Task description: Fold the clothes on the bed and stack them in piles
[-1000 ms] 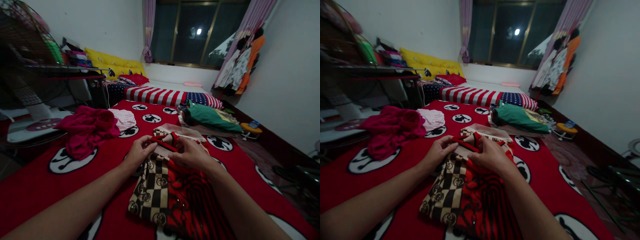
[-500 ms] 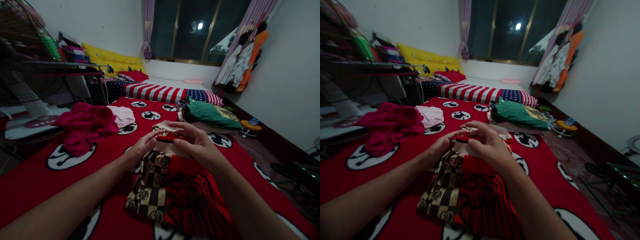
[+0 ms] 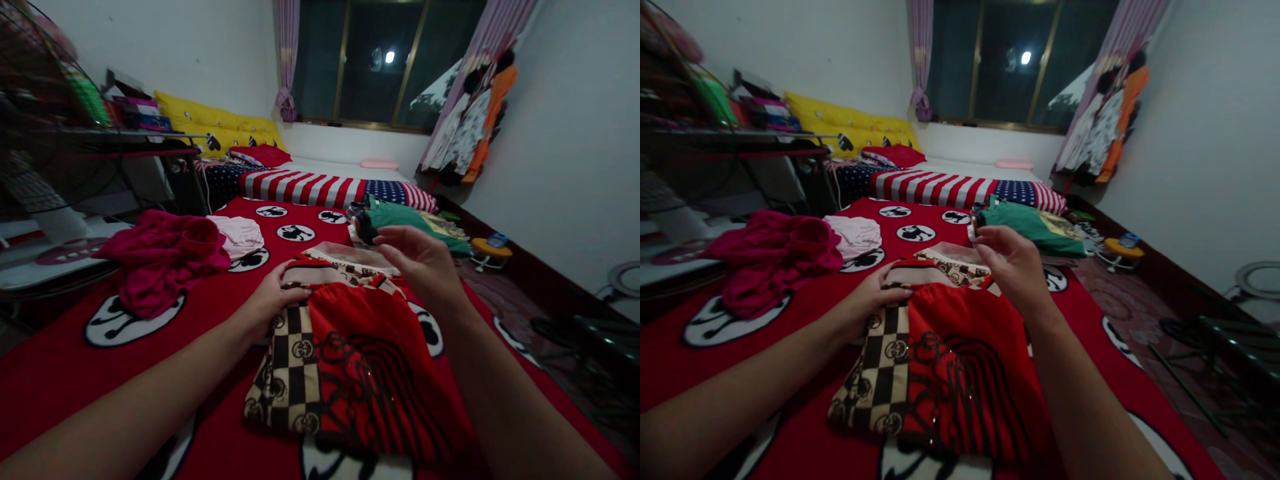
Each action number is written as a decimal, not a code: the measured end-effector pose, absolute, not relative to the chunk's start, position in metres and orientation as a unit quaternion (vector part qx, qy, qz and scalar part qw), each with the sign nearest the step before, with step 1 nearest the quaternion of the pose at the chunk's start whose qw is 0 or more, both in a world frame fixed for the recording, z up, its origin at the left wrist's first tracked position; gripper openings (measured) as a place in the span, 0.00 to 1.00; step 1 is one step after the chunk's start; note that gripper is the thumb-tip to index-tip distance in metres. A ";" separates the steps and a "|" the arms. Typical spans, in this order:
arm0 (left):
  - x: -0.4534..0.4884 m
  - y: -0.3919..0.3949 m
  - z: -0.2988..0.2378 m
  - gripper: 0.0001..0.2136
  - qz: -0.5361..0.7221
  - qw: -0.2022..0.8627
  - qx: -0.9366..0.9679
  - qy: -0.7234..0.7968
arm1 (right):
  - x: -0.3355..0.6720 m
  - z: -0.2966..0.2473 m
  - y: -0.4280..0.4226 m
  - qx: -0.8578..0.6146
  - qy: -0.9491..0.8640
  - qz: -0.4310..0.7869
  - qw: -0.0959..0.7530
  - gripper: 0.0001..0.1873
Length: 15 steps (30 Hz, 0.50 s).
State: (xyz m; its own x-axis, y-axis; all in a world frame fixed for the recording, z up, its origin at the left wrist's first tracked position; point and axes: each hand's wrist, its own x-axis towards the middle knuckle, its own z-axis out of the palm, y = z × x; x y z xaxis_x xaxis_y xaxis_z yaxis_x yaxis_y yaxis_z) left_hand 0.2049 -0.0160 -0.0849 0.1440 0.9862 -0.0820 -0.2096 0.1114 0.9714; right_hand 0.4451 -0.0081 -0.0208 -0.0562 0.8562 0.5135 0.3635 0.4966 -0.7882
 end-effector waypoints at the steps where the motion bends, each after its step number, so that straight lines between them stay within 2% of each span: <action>1: 0.204 -0.014 -0.087 0.44 0.488 0.606 0.430 0.458 | 0.457 -0.021 -0.003 -0.493 -0.682 0.207 0.498 0.16; 3: 0.202 -0.011 -0.090 0.46 0.475 0.609 0.406 0.488 | 0.479 -0.024 0.003 -0.571 -0.685 0.211 0.400 0.16; 7: 0.202 -0.010 -0.090 0.41 0.472 0.633 0.408 0.459 | 0.497 -0.034 0.005 -0.634 -0.706 0.272 0.161 0.24; 9: 0.202 -0.010 -0.089 0.41 0.480 0.628 0.409 0.456 | 0.495 -0.036 0.004 -0.646 -0.718 0.241 0.093 0.22; 12: 0.202 -0.012 -0.089 0.40 0.492 0.625 0.415 0.442 | 0.488 -0.037 0.001 -0.616 -0.754 0.216 0.076 0.11; 15: 0.200 -0.014 -0.089 0.36 0.494 0.631 0.449 0.396 | 0.485 -0.037 -0.001 -0.550 -0.765 0.305 0.136 0.06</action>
